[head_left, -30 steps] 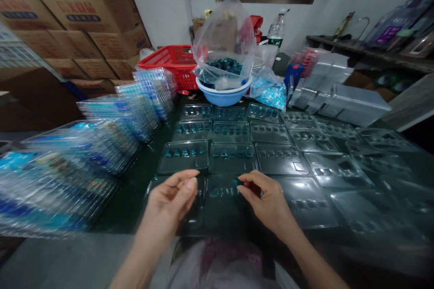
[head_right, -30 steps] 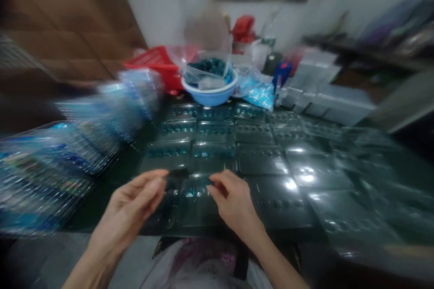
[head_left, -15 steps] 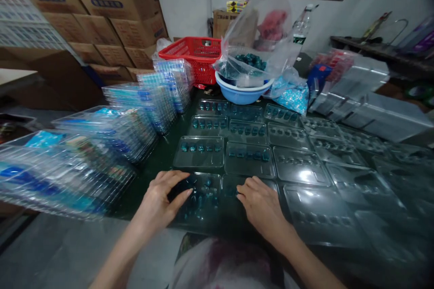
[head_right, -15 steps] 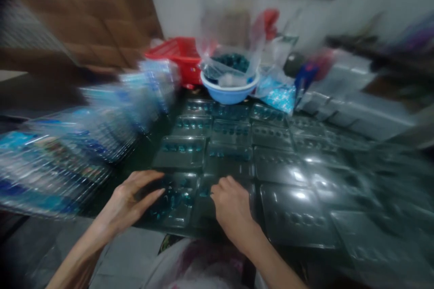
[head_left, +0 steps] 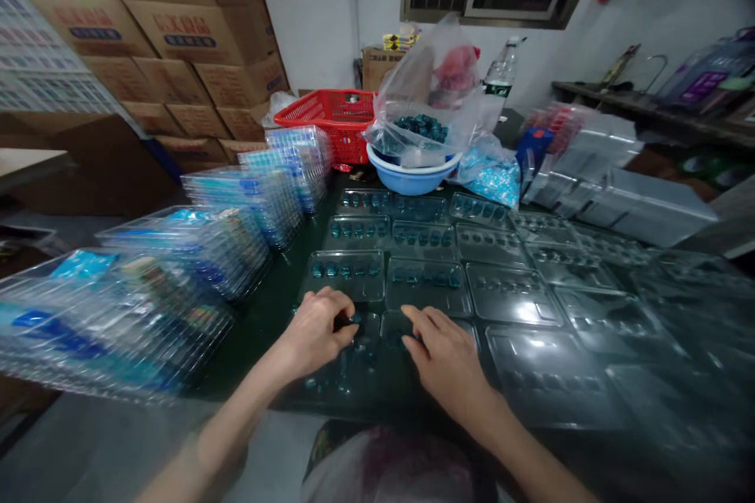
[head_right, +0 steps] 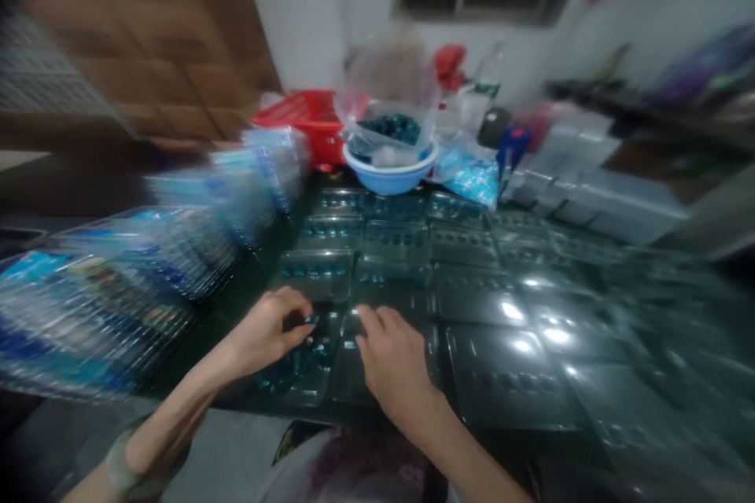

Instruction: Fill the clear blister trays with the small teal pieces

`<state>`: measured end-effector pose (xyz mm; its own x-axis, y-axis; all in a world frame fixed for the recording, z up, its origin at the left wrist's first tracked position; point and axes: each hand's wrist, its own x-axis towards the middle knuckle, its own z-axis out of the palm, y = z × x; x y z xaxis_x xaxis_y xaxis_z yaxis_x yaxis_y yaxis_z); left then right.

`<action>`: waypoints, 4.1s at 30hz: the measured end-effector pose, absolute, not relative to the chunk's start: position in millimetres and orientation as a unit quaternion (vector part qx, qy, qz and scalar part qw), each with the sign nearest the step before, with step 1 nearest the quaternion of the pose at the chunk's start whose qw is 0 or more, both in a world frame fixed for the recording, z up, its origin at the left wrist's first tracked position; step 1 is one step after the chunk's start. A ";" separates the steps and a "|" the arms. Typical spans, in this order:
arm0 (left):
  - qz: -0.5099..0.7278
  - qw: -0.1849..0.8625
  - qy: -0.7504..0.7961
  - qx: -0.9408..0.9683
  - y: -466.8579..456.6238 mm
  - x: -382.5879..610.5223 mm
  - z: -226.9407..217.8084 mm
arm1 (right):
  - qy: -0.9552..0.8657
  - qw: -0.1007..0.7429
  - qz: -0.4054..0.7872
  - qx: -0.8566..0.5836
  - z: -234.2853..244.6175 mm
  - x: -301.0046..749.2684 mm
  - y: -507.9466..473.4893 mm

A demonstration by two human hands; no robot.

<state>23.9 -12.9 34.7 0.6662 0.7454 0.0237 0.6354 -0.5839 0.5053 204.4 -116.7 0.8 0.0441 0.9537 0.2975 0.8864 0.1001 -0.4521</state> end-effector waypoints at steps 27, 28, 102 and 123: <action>0.312 0.360 0.462 0.749 -17.9 21.6 50.2 | -0.654 0.288 0.119 -0.690 -11.4 260.9 -148.4; 0.302 0.334 0.478 0.754 -14.8 10.9 46.0 | -0.659 0.281 0.111 -0.689 -12.4 257.5 -147.4; 0.279 0.492 0.403 0.720 -69.8 65.0 44.2 | -0.595 0.452 0.274 -0.606 21.9 202.2 -136.7; 0.266 0.566 0.308 0.717 -69.7 58.1 39.5 | -0.366 0.543 0.657 -0.374 4.8 214.6 -130.3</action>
<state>58.1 -69.7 39.5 0.6684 0.7431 0.0321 0.1415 -0.1693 0.9754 214.6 -130.3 4.8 -0.1301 0.9870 -0.0944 -0.4395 -0.1427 -0.8868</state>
